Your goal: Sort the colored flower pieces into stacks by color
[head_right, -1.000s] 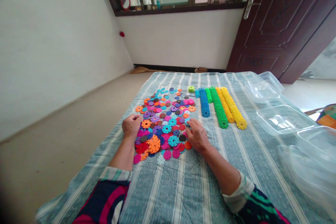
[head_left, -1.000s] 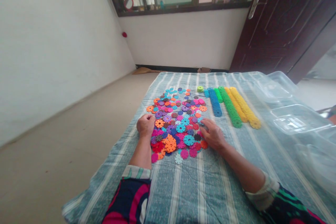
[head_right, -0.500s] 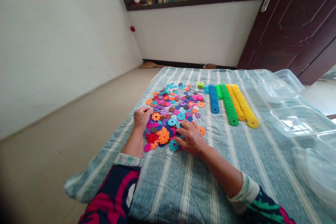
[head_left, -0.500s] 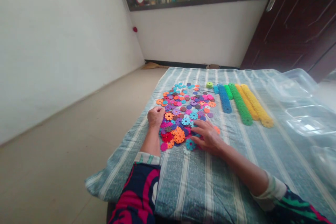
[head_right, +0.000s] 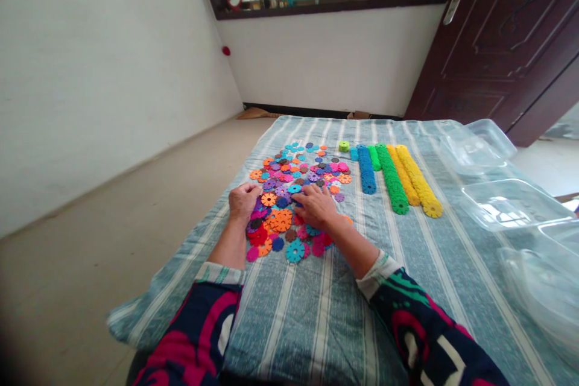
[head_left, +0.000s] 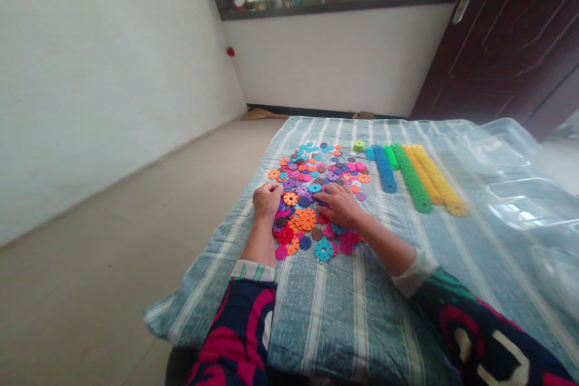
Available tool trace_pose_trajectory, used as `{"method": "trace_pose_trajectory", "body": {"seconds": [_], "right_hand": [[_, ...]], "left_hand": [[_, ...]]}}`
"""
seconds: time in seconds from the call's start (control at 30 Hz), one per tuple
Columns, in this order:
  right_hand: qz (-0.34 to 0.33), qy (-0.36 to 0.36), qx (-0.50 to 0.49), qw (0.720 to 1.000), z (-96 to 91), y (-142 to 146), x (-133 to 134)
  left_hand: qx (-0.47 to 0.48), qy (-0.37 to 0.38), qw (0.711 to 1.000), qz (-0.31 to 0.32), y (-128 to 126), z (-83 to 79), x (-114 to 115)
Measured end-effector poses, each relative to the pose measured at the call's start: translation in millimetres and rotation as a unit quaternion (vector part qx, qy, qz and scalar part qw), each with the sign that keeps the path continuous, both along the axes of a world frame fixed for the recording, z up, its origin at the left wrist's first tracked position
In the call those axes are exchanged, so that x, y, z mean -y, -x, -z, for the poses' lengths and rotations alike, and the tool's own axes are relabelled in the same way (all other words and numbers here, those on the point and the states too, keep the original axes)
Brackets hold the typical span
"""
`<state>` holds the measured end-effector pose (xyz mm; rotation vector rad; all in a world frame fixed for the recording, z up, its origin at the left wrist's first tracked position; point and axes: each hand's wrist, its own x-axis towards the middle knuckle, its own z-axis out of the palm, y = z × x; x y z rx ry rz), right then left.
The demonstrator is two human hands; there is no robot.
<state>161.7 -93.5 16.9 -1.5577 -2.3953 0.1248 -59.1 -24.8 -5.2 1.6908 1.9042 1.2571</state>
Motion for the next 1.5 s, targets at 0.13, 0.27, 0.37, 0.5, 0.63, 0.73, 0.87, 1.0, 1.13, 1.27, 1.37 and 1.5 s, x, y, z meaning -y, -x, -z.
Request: {"method": "trace_pose_trajectory", "body": {"seconds": [0.13, 0.27, 0.37, 0.5, 0.63, 0.73, 0.87, 1.0, 1.13, 1.27, 1.37, 1.5], "right_hand": [[0.075, 0.011, 0.004, 0.997, -0.7, -14, -23], [0.083, -0.023, -0.017, 0.996, 2.0, -10, -20], [-0.007, -0.055, -0.049, 0.997, 3.4, 7, -5], [-0.151, -0.077, -0.043, 0.985, 1.5, 39, 21], [-0.186, -0.069, 0.0, 0.98, 1.2, 52, 41], [-0.18, -0.065, 0.012, 0.981, 1.5, 46, 49], [-0.181, -0.054, 0.021, 0.982, -1.8, 33, 61], [-0.161, -0.045, 0.021, 0.986, -5.5, 21, 67], [-0.119, -0.018, 0.036, 0.992, -8.2, 12, 63], [-0.101, -0.018, 0.026, 0.994, -8.6, 14, 62], [-0.141, -0.033, 0.001, 0.989, -6.4, 21, 64], [-0.159, -0.035, -0.002, 0.987, -4.6, 21, 62]], "left_hand": [[0.001, 0.002, 1.0, 0.0, -1, -2.0, 1], [-0.002, 0.001, 1.0, 0.0, -2, -3.0, 2], [0.0, 0.003, 1.0, -0.005, -2, -1.7, 1], [0.0, 0.0, 1.0, -0.002, 0, 1.0, -1], [-0.004, -0.004, 1.0, -0.008, 1, 3.0, -3], [0.003, -0.005, 1.0, -0.003, 1, 3.9, -3], [0.009, -0.004, 1.0, -0.006, 1, 5.2, -4], [0.011, -0.006, 1.0, -0.013, 1, 7.0, -5], [0.017, -0.005, 1.0, -0.011, 1, 7.3, -5], [0.017, -0.005, 1.0, -0.006, 1, 6.6, -5], [0.022, -0.009, 1.0, -0.001, 2, 7.0, -5], [0.027, -0.008, 1.0, -0.004, 2, 7.3, -5]]}}
